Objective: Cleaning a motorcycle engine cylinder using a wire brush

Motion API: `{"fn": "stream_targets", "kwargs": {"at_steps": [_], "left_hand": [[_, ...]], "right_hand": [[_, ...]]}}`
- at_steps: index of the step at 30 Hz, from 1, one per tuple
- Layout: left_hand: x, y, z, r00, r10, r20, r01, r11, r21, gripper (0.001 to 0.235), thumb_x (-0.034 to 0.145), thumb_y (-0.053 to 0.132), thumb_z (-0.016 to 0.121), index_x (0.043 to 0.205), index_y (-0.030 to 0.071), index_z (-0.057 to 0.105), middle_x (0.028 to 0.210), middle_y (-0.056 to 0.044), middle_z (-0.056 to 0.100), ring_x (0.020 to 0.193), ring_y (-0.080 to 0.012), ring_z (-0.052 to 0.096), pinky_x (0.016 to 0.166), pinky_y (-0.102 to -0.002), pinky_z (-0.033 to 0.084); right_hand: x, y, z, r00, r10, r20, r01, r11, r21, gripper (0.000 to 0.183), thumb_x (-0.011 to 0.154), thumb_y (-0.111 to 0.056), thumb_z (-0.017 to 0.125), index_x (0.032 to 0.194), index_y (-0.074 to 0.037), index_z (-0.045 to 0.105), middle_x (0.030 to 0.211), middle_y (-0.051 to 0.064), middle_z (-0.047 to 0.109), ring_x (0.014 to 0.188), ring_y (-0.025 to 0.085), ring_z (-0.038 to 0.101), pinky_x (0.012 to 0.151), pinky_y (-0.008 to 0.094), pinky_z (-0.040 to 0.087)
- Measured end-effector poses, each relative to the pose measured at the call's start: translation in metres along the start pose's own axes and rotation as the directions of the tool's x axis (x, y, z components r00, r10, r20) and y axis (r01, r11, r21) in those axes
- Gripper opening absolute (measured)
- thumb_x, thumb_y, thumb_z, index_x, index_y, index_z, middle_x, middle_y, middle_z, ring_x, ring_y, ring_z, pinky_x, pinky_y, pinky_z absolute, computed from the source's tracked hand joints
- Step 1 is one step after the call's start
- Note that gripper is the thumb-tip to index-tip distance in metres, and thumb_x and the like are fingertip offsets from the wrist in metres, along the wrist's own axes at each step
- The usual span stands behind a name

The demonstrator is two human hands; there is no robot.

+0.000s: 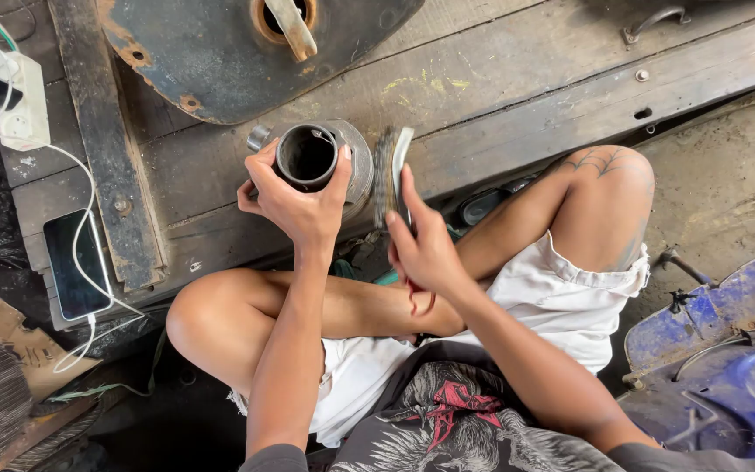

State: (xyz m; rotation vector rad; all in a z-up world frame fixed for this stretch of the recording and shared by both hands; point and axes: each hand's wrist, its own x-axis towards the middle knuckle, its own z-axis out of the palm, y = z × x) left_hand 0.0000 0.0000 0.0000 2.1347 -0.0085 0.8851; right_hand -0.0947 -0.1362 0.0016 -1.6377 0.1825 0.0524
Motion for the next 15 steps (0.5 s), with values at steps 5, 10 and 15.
{"fn": "stream_targets", "kwargs": {"at_steps": [5, 10, 15], "left_hand": [[0.0, 0.002, 0.0, 1.0, 0.009, -0.006, -0.009, 1.0, -0.008, 0.059, 0.071, 0.036, 0.092, 0.101, 0.01, 0.048, 0.104, -0.007, 0.069, 0.103, -0.0289, 0.072, 0.096, -0.044, 0.024], [0.003, 0.008, 0.002, 1.0, -0.007, -0.008, 0.007, 1.0, 0.007, 0.058, 0.073, 0.034, 0.092, 0.1, 0.01, 0.047, 0.104, -0.009, 0.068, 0.103, -0.0303, 0.072, 0.097, -0.045, 0.024], [0.001, 0.004, 0.001, 1.0, 0.0, -0.005, 0.0, 1.0, -0.002, 0.059, 0.072, 0.034, 0.093, 0.1, 0.01, 0.048, 0.105, -0.01, 0.07, 0.105, -0.0295, 0.072, 0.099, -0.041, 0.022]], "right_hand": [[0.032, -0.023, -0.014, 1.0, 0.01, 0.019, -0.01, 1.0, -0.002, 0.063, 0.1, -0.004, 0.044, 0.159, -0.003, 0.022, 0.052, 0.018, 0.063, 0.031, 0.025, 0.06, 0.023, 0.03, 0.051], [-0.012, -0.019, -0.001, 0.998, -0.055, -0.016, 0.051, 0.983, -0.177, 0.067, 0.096, -0.003, 0.051, 0.158, 0.002, 0.026, 0.054, 0.021, 0.065, 0.039, 0.031, 0.064, 0.031, 0.042, 0.048], [-0.031, -0.01, 0.003, 0.999, -0.024, 0.039, 0.021, 0.996, 0.088, 0.071, 0.097, 0.003, 0.043, 0.161, -0.003, 0.013, 0.046, 0.014, 0.062, 0.028, 0.022, 0.057, 0.023, 0.028, 0.046]]}}
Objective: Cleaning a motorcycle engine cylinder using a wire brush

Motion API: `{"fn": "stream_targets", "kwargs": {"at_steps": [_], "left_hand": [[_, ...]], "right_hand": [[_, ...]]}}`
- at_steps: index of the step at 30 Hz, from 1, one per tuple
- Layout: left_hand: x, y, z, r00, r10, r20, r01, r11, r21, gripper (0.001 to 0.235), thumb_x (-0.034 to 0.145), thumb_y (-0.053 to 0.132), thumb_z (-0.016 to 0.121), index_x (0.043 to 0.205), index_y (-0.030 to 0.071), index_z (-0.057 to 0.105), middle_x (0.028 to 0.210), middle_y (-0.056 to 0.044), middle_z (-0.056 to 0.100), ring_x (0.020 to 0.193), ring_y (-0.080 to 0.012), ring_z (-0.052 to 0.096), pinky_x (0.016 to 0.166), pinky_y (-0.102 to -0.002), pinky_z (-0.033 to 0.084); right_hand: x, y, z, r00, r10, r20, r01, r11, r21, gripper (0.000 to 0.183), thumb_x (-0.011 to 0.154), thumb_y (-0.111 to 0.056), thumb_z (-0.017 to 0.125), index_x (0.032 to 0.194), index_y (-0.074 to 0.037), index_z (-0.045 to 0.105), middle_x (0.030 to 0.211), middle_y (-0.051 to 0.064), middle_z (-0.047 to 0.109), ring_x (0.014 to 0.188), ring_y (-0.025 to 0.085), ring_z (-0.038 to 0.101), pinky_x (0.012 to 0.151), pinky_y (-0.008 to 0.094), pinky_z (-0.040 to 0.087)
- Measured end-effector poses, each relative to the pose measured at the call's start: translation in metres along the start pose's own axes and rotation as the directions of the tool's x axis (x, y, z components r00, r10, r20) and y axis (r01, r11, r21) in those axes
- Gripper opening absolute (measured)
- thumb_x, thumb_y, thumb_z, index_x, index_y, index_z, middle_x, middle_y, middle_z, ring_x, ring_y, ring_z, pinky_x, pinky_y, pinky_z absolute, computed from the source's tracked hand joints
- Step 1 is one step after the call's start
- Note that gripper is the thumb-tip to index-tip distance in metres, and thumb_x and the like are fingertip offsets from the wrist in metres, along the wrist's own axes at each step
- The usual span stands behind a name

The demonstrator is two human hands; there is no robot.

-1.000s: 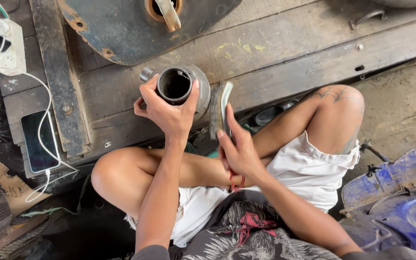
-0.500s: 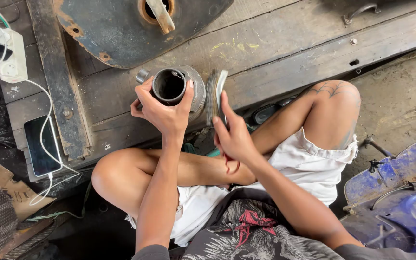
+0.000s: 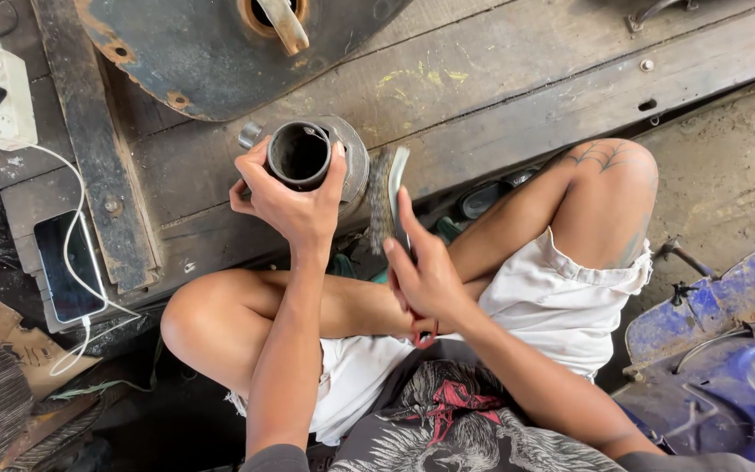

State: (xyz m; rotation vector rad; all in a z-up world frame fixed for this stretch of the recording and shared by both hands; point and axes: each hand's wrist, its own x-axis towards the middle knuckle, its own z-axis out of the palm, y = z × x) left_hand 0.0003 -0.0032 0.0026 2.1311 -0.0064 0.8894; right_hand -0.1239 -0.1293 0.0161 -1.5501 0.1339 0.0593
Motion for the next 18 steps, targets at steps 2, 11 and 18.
{"fn": "stream_targets", "kwargs": {"at_steps": [2, 11, 18], "left_hand": [[-0.002, -0.005, 0.0, 1.0, 0.0, 0.007, 0.0, 1.0, -0.014, 0.059, 0.072, 0.034, 0.093, 0.1, 0.011, 0.047, 0.106, -0.01, 0.07, 0.105, -0.0299, 0.072, 0.098, -0.041, 0.021], [-0.003, -0.012, 0.002, 1.0, -0.016, 0.021, 0.016, 1.0, -0.016, 0.062, 0.07, 0.037, 0.094, 0.102, 0.012, 0.047, 0.107, -0.008, 0.071, 0.106, -0.0266, 0.071, 0.098, -0.041, 0.02], [-0.004, -0.016, 0.0, 0.999, -0.014, 0.052, 0.014, 1.0, 0.003, 0.062, 0.07, 0.039, 0.094, 0.101, 0.012, 0.047, 0.109, -0.007, 0.071, 0.108, -0.0258, 0.07, 0.096, -0.04, 0.02]], "right_hand": [[0.024, 0.004, -0.008, 1.0, 0.006, -0.004, -0.006, 1.0, -0.02, 0.069, 0.098, 0.002, 0.044, 0.161, -0.003, 0.015, 0.048, 0.015, 0.062, 0.028, 0.022, 0.057, 0.023, 0.027, 0.046], [0.085, 0.015, -0.029, 0.984, 0.179, 0.027, -0.18, 0.982, 0.054, 0.061, 0.102, -0.006, 0.046, 0.16, -0.011, 0.027, 0.055, 0.018, 0.061, 0.033, 0.022, 0.056, 0.026, 0.032, 0.051], [0.112, 0.026, -0.048, 0.959, 0.245, 0.145, -0.266, 0.952, 0.15, 0.057, 0.105, -0.01, 0.051, 0.158, -0.025, 0.037, 0.055, 0.016, 0.055, 0.032, 0.019, 0.048, 0.024, 0.034, 0.045]]}}
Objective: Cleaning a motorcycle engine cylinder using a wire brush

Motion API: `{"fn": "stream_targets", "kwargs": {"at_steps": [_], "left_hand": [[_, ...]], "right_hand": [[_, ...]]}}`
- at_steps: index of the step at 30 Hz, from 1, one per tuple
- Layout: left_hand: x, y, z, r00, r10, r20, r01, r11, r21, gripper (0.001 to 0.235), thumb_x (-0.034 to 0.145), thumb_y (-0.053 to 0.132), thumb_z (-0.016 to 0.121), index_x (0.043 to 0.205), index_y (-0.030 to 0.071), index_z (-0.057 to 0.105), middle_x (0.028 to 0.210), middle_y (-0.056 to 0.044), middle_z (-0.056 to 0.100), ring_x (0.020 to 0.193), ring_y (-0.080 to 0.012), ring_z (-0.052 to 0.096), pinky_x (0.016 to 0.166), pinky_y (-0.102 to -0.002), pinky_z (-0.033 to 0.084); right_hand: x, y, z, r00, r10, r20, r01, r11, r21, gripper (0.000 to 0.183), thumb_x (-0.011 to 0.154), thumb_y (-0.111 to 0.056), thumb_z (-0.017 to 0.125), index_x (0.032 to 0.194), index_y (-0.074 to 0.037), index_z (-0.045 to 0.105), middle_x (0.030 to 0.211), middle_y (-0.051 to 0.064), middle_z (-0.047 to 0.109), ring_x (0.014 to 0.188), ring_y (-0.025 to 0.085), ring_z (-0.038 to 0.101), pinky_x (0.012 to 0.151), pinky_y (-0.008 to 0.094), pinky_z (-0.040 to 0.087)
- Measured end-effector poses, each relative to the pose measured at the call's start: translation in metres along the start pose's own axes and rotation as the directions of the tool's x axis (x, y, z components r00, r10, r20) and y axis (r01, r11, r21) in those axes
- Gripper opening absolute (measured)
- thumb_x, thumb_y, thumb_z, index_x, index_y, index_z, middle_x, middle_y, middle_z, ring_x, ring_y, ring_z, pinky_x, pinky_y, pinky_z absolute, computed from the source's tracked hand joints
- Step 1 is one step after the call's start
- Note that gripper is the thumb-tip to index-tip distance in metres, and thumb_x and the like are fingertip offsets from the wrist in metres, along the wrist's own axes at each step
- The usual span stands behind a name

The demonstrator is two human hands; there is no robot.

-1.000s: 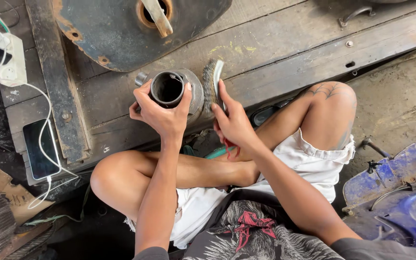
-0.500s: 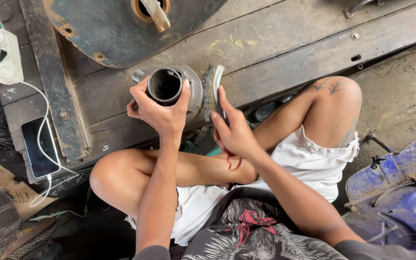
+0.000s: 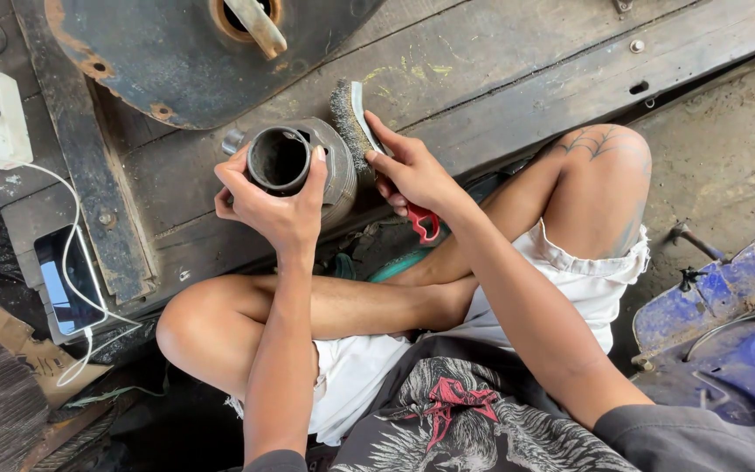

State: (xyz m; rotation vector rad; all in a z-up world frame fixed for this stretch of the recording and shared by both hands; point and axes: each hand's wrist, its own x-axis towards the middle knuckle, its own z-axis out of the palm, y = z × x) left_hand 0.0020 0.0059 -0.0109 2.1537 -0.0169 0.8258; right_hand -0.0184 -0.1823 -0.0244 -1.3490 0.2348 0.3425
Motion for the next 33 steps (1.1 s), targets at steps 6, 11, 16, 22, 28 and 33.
{"fn": "stream_targets", "kwargs": {"at_steps": [6, 11, 16, 22, 28, 33], "left_hand": [[0.003, 0.004, 0.0, 1.0, 0.022, -0.005, -0.022, 1.0, 0.007, 0.059, 0.074, 0.038, 0.091, 0.103, 0.012, 0.047, 0.109, -0.007, 0.071, 0.101, -0.0253, 0.07, 0.096, -0.039, 0.02], [0.001, 0.006, 0.003, 1.0, 0.015, -0.027, -0.014, 0.999, 0.031, 0.06, 0.072, 0.036, 0.092, 0.104, 0.011, 0.047, 0.108, -0.008, 0.071, 0.099, -0.0247, 0.07, 0.097, -0.038, 0.02], [0.002, 0.004, 0.002, 0.999, 0.018, -0.029, -0.018, 1.0, 0.018, 0.061, 0.071, 0.036, 0.092, 0.104, 0.012, 0.046, 0.108, -0.006, 0.07, 0.098, -0.0239, 0.07, 0.096, -0.038, 0.02], [-0.001, -0.001, 0.004, 0.999, 0.012, -0.039, -0.011, 0.999, 0.031, 0.061, 0.069, 0.036, 0.093, 0.104, 0.013, 0.048, 0.106, -0.004, 0.071, 0.098, -0.0216, 0.07, 0.096, -0.036, 0.021], [0.002, -0.001, 0.003, 0.998, 0.048, -0.041, -0.047, 0.999, 0.019, 0.06, 0.07, 0.035, 0.093, 0.102, 0.011, 0.048, 0.106, -0.007, 0.072, 0.097, -0.0244, 0.071, 0.095, -0.036, 0.022], [0.002, -0.003, 0.003, 0.998, 0.051, -0.032, -0.05, 0.998, 0.026, 0.058, 0.071, 0.036, 0.091, 0.103, 0.012, 0.05, 0.107, -0.005, 0.072, 0.098, -0.0224, 0.07, 0.094, -0.036, 0.021]], "right_hand": [[0.008, -0.015, 0.011, 0.996, -0.063, -0.07, 0.052, 0.987, -0.155, 0.058, 0.106, -0.013, 0.047, 0.16, -0.012, 0.028, 0.06, 0.017, 0.063, 0.039, 0.02, 0.058, 0.033, 0.035, 0.054], [-0.049, -0.016, 0.032, 0.987, -0.132, -0.092, 0.107, 0.964, -0.242, 0.063, 0.103, -0.008, 0.043, 0.161, -0.002, 0.019, 0.055, 0.017, 0.063, 0.036, 0.024, 0.06, 0.031, 0.034, 0.053], [-0.092, -0.001, 0.045, 0.974, -0.202, -0.101, 0.153, 0.92, -0.36, 0.07, 0.099, -0.008, 0.049, 0.162, -0.005, 0.02, 0.054, 0.016, 0.068, 0.041, 0.028, 0.066, 0.036, 0.039, 0.052], [-0.122, 0.017, 0.052, 0.992, -0.111, -0.057, 0.099, 0.98, -0.174, 0.069, 0.097, -0.003, 0.046, 0.161, -0.005, 0.02, 0.05, 0.013, 0.066, 0.032, 0.021, 0.061, 0.027, 0.03, 0.053], [-0.068, 0.01, 0.04, 0.979, -0.166, -0.114, 0.146, 0.974, -0.171, 0.068, 0.099, -0.004, 0.047, 0.161, -0.003, 0.021, 0.053, 0.016, 0.064, 0.034, 0.023, 0.06, 0.03, 0.031, 0.049], [-0.039, -0.018, 0.03, 0.985, -0.107, -0.137, 0.066, 0.959, -0.275, 0.062, 0.101, -0.012, 0.046, 0.16, -0.013, 0.028, 0.054, 0.015, 0.065, 0.036, 0.023, 0.064, 0.034, 0.031, 0.057]]}}
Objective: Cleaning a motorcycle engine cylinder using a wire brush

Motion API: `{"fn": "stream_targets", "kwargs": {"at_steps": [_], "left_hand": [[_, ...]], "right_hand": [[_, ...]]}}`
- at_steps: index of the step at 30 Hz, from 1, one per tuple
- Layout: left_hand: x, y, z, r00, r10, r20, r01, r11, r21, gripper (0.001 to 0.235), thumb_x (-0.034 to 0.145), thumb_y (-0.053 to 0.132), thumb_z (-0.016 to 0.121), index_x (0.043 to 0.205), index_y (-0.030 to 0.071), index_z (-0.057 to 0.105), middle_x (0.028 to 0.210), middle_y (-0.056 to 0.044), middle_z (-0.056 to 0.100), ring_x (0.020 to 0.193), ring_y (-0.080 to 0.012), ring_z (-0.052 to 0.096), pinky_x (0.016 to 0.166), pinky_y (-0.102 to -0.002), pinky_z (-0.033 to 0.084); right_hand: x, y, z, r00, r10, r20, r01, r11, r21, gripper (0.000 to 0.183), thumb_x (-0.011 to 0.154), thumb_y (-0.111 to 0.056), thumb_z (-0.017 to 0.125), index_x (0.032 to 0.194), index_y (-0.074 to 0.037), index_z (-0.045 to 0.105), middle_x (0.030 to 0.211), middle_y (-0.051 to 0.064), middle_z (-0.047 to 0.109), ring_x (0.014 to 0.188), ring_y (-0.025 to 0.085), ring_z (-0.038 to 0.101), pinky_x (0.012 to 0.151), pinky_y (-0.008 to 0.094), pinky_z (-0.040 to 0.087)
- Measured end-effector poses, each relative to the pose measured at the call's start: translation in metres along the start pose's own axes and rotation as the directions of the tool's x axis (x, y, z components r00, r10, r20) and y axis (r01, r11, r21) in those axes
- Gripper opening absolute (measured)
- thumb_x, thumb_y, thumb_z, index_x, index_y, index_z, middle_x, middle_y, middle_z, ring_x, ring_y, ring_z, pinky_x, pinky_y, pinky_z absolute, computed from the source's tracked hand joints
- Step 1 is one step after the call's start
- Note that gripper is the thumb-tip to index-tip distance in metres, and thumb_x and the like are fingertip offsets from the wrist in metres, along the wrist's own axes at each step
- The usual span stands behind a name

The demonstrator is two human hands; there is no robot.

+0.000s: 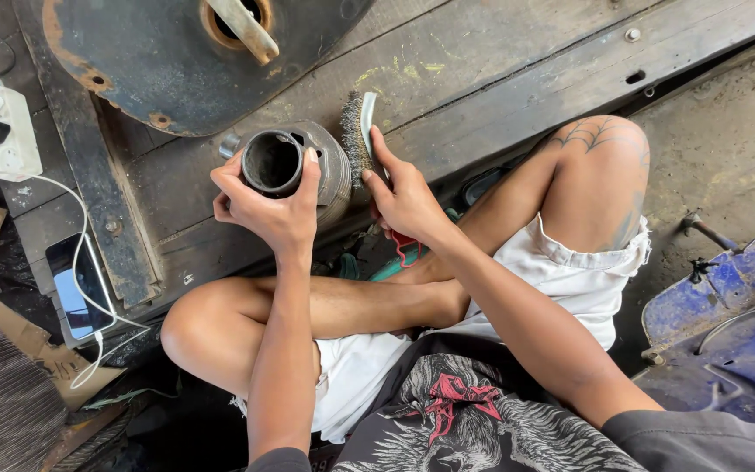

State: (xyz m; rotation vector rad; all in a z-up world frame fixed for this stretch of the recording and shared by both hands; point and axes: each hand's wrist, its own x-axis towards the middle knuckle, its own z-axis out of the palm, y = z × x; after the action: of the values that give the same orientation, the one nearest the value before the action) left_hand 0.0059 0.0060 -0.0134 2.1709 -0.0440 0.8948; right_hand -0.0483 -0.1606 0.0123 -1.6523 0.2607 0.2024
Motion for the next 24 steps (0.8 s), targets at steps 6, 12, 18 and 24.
{"fn": "stream_targets", "kwargs": {"at_steps": [6, 12, 18, 24], "left_hand": [[-0.002, -0.001, 0.001, 1.0, -0.001, 0.002, 0.001, 1.0, 0.007, 0.059, 0.071, 0.038, 0.091, 0.103, 0.011, 0.05, 0.108, -0.006, 0.072, 0.097, -0.024, 0.07, 0.095, -0.037, 0.022], [0.0, 0.002, 0.0, 1.0, 0.0, -0.019, 0.0, 1.0, -0.01, 0.058, 0.071, 0.036, 0.091, 0.103, 0.012, 0.049, 0.107, -0.007, 0.072, 0.095, -0.0239, 0.071, 0.095, -0.037, 0.021], [0.002, 0.012, -0.002, 0.999, -0.03, -0.011, 0.03, 1.0, 0.003, 0.058, 0.071, 0.037, 0.091, 0.102, 0.012, 0.048, 0.107, -0.006, 0.072, 0.093, -0.022, 0.071, 0.094, -0.035, 0.022], [0.0, 0.013, 0.002, 0.999, -0.034, -0.034, 0.034, 0.999, 0.023, 0.06, 0.069, 0.037, 0.091, 0.103, 0.012, 0.048, 0.107, -0.007, 0.072, 0.093, -0.0235, 0.073, 0.095, -0.036, 0.023]], "right_hand": [[0.04, 0.046, 0.004, 0.991, -0.1, -0.089, 0.089, 0.988, -0.125, 0.059, 0.103, -0.014, 0.047, 0.16, -0.015, 0.03, 0.065, 0.019, 0.071, 0.048, 0.029, 0.07, 0.045, 0.039, 0.06], [0.038, 0.026, 0.007, 0.984, -0.103, -0.144, 0.088, 0.991, -0.104, 0.06, 0.104, -0.016, 0.05, 0.16, -0.017, 0.031, 0.068, 0.015, 0.071, 0.056, 0.029, 0.074, 0.055, 0.041, 0.062], [0.02, 0.024, 0.009, 0.985, -0.119, -0.124, 0.098, 0.982, -0.161, 0.06, 0.104, -0.018, 0.051, 0.16, -0.014, 0.032, 0.07, 0.019, 0.074, 0.062, 0.032, 0.076, 0.061, 0.046, 0.058], [-0.066, -0.012, 0.027, 0.988, -0.134, -0.082, 0.117, 0.976, -0.186, 0.068, 0.098, -0.008, 0.048, 0.161, -0.002, 0.022, 0.058, 0.016, 0.071, 0.051, 0.031, 0.071, 0.05, 0.044, 0.054]]}}
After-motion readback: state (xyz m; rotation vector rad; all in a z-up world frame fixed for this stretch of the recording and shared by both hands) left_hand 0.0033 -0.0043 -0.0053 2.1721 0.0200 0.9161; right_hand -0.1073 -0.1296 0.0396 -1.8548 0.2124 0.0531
